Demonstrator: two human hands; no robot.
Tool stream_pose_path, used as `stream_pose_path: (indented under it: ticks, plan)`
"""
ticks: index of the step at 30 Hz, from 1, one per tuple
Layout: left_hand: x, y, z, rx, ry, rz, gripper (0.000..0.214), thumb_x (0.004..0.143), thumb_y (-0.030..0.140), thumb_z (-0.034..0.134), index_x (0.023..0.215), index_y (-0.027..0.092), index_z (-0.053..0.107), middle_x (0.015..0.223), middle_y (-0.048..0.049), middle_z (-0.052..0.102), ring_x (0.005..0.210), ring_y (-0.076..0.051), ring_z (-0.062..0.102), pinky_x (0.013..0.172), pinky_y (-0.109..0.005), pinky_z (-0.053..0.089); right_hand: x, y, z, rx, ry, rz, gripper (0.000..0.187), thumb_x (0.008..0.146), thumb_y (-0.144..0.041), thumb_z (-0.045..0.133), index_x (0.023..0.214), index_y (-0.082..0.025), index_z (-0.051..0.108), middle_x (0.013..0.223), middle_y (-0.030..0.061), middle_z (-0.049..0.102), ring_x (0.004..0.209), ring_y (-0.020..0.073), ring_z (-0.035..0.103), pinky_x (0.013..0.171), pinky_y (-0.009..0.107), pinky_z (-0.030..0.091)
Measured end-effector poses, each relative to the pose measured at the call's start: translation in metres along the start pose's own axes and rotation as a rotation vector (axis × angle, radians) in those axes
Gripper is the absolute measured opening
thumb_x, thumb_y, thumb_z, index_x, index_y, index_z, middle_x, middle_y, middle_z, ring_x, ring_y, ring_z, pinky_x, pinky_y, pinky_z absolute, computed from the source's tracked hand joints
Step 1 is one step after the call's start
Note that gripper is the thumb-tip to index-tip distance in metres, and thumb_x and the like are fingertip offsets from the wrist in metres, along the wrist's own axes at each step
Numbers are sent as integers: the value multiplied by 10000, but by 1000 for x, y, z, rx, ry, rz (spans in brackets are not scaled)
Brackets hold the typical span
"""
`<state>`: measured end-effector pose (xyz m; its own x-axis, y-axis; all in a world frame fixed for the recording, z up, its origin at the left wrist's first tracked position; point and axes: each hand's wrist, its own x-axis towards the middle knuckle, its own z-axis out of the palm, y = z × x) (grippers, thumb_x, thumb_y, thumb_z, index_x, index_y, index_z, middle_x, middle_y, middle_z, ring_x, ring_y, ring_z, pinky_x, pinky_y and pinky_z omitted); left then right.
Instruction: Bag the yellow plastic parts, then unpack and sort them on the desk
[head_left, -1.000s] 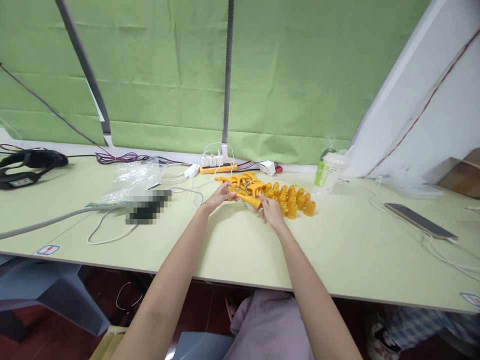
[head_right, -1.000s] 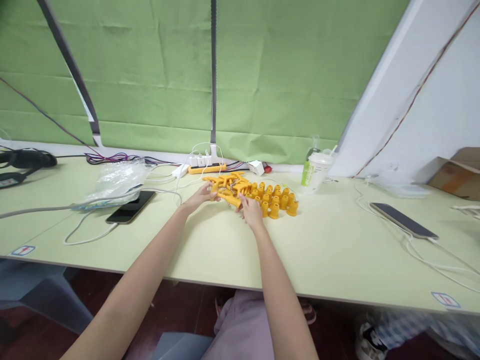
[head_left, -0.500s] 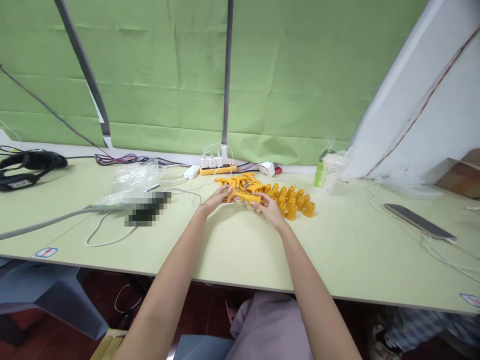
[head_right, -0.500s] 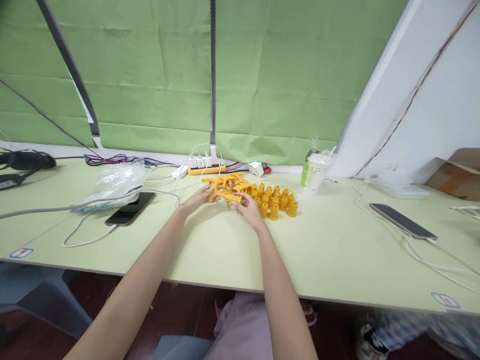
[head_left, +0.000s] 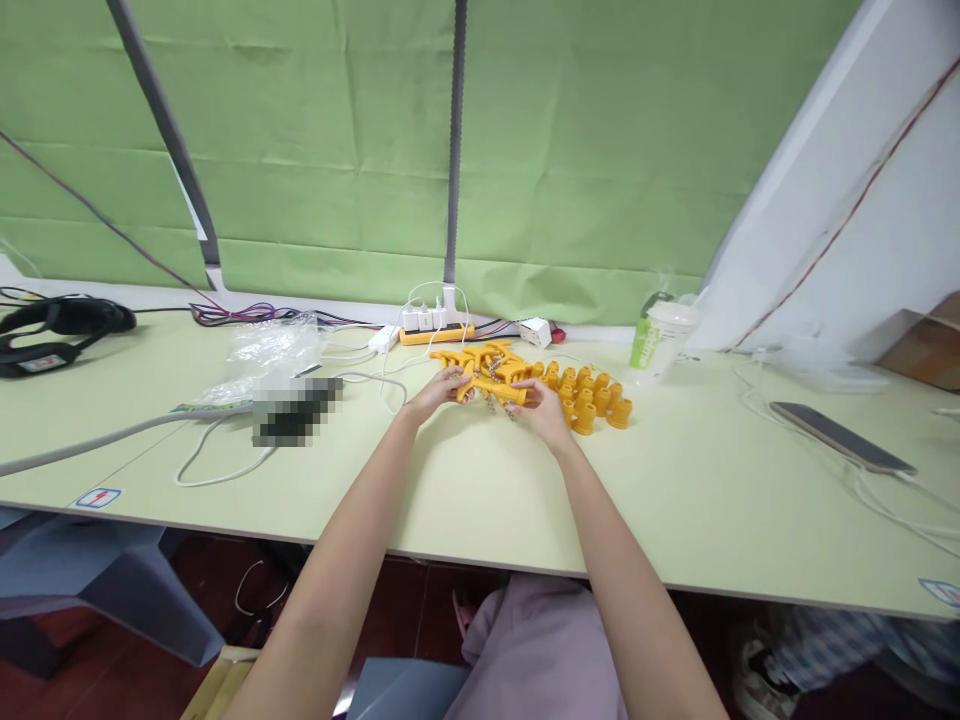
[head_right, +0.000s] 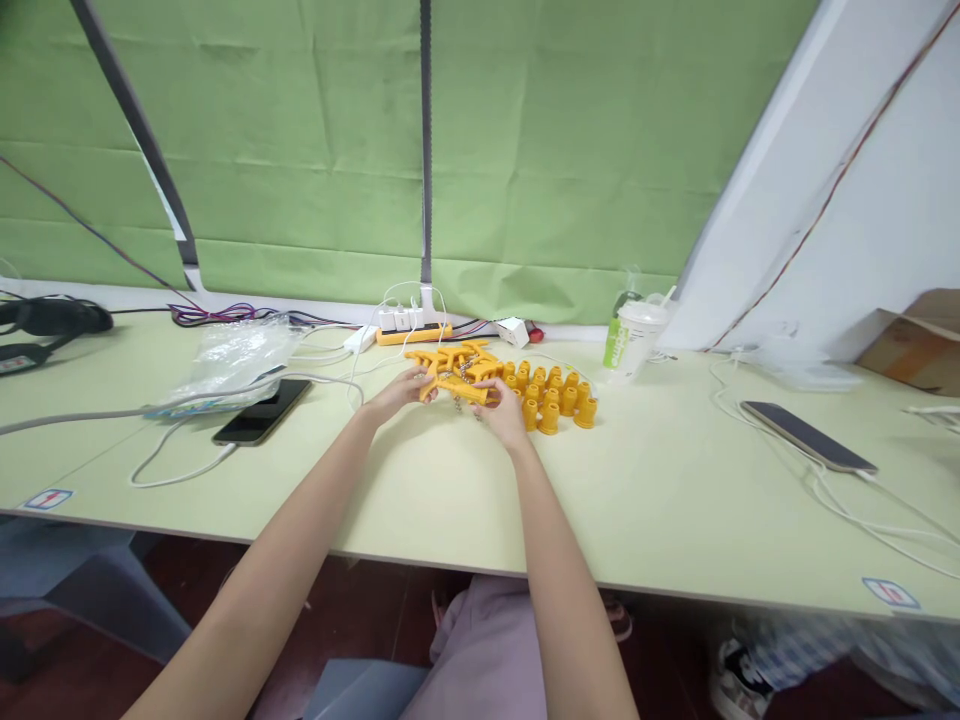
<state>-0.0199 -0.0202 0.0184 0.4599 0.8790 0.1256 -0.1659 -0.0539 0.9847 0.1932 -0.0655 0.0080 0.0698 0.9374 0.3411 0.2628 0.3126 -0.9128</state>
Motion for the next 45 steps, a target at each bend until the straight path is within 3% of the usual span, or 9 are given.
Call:
stream_pose_path:
  ticks: [5, 7, 10, 12, 15, 20, 37, 41, 45]
  plan:
    - [-1, 0, -4, 35, 28, 28, 354, 726, 396, 691, 893, 169, 477, 703, -13, 624, 564, -94, 546, 649, -262, 421, -4, -3, 2, 55, -9, 35, 442, 540, -360, 760, 916, -219, 576, 1118, 73, 619, 981, 205, 611, 814, 343, 512]
    - [-2, 0, -5, 41, 39, 54, 345, 732, 404, 680, 889, 172, 478, 706, -10, 623, 543, -86, 526, 635, -259, 414, -5, -5, 3, 107, -45, 132, 470, 618, -425, 711, 1012, -228, 546, 1126, 82, 615, 907, 197, 642, 763, 337, 531]
    - [-2, 0, -6, 33, 41, 60, 333, 737, 411, 673, 860, 175, 471, 693, -2, 613, 513, -74, 501, 614, -251, 402, -4, -4, 4, 153, -101, 238, 464, 668, -459, 661, 1033, -211, 517, 962, 80, 663, 716, 187, 658, 646, 335, 541]
    - [-1, 0, -6, 17, 46, 42, 331, 739, 412, 672, 841, 175, 465, 665, 6, 600, 477, -64, 473, 583, -242, 386, -2, -3, 5, 148, -94, 192, 467, 613, -424, 707, 985, -209, 525, 896, 63, 668, 710, 181, 647, 621, 317, 533]
    - [0, 1, -4, -17, 47, 13, 330, 735, 403, 679, 812, 179, 449, 607, 20, 567, 444, -60, 446, 520, -224, 344, 0, 1, 4, 141, -68, 89, 480, 524, -366, 755, 924, -215, 536, 966, 58, 652, 759, 164, 632, 619, 289, 523]
    - [-1, 2, 0, -36, 49, -22, 368, 702, 404, 703, 788, 195, 412, 571, 37, 503, 493, -83, 493, 440, -195, 253, 1, 5, 1, 106, -18, 27, 438, 519, -309, 736, 901, -208, 545, 1060, 67, 626, 763, 148, 617, 631, 285, 515]
    - [-6, 8, 3, 184, -5, -65, 346, 736, 437, 620, 798, 199, 377, 593, 34, 537, 526, -70, 450, 518, -201, 309, 4, 11, -2, 146, -13, 46, 424, 515, -261, 725, 899, -220, 549, 1071, 52, 617, 761, 140, 605, 704, 311, 512]
    - [-3, 4, 0, 224, 22, -91, 362, 727, 408, 621, 924, 184, 418, 604, 35, 555, 510, -75, 450, 528, -212, 319, 4, 12, -2, 130, -21, 48, 424, 521, -253, 726, 905, -217, 552, 1074, 57, 617, 769, 145, 610, 720, 324, 513]
    - [-2, 2, 0, 316, 95, -119, 539, 712, 372, 634, 1135, 140, 395, 598, 39, 572, 487, -79, 427, 535, -221, 323, 3, 10, -1, 129, -27, 55, 420, 517, -228, 729, 901, -215, 560, 1073, 62, 624, 784, 144, 617, 751, 323, 511]
